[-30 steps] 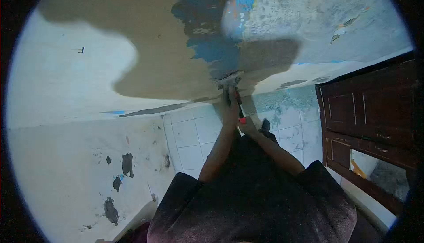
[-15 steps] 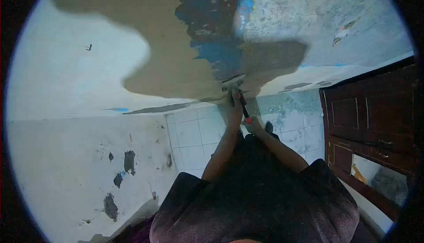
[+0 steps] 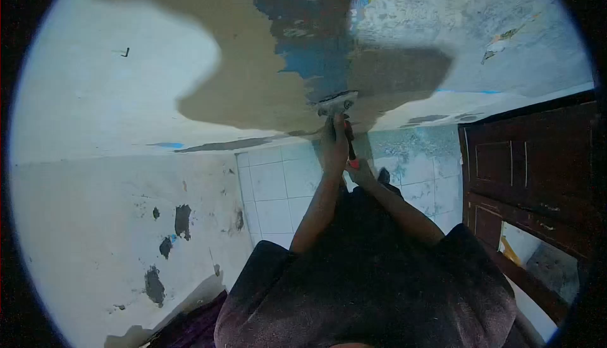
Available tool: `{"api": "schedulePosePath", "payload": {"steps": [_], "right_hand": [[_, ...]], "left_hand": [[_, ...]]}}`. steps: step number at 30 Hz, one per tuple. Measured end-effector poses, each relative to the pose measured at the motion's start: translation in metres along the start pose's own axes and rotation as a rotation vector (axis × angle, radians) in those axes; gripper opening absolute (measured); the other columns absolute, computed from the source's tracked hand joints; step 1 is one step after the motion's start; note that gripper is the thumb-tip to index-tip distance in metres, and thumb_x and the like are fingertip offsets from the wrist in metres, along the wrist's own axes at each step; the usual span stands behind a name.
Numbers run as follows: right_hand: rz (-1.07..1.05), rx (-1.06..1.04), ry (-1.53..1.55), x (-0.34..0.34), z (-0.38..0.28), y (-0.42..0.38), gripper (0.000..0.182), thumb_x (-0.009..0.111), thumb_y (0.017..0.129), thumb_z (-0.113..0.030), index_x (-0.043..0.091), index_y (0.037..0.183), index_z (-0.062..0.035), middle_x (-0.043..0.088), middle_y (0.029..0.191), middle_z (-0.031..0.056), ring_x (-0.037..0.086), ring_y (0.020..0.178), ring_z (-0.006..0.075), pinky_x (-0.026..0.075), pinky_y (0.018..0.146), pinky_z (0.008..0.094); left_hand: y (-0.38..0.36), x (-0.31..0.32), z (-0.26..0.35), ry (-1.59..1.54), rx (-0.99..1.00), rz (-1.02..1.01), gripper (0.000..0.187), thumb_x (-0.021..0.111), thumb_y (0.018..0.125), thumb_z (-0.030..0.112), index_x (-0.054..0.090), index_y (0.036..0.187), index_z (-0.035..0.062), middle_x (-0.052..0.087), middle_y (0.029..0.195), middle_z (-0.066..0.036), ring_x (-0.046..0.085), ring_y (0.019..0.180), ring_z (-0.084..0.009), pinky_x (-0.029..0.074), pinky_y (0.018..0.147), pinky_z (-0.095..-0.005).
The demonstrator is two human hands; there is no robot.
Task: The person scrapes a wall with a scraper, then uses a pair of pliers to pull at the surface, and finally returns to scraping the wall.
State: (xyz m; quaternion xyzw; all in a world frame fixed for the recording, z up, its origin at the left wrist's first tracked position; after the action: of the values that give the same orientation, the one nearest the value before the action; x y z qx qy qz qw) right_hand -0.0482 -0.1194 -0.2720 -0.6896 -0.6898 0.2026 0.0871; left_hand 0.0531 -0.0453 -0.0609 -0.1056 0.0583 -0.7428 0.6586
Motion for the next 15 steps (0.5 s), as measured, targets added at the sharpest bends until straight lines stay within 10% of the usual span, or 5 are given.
{"api": "schedulePosePath", "payload": {"steps": [15], "right_hand": [[0.082, -0.118, -0.015, -0.005, -0.009, -0.012, 0.030, 0.064, 0.082, -0.022, 0.053, 0.061, -0.0042, 0.049, 0.054, 0.0032, 0.047, 0.051, 0.0126, 0.037, 0.049, 0.0360]], "left_hand": [[0.007, -0.011, -0.028, 0.005, 0.095, 0.086, 0.046, 0.045, 0.097, 0.047, 0.053, 0.096, 0.0025, 0.052, 0.071, -0.003, 0.051, 0.063, -0.0112, 0.047, 0.055, -0.0271]]}}
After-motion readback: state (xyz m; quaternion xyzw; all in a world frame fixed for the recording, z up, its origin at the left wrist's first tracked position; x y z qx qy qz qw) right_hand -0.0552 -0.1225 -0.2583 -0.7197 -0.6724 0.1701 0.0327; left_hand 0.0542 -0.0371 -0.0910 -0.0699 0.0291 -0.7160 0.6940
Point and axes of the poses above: each hand's wrist, its own y-axis towards the middle knuckle, its own x-axis out of the palm, z = x × y, the point moved 6 cm from there along y, towards the middle knuckle
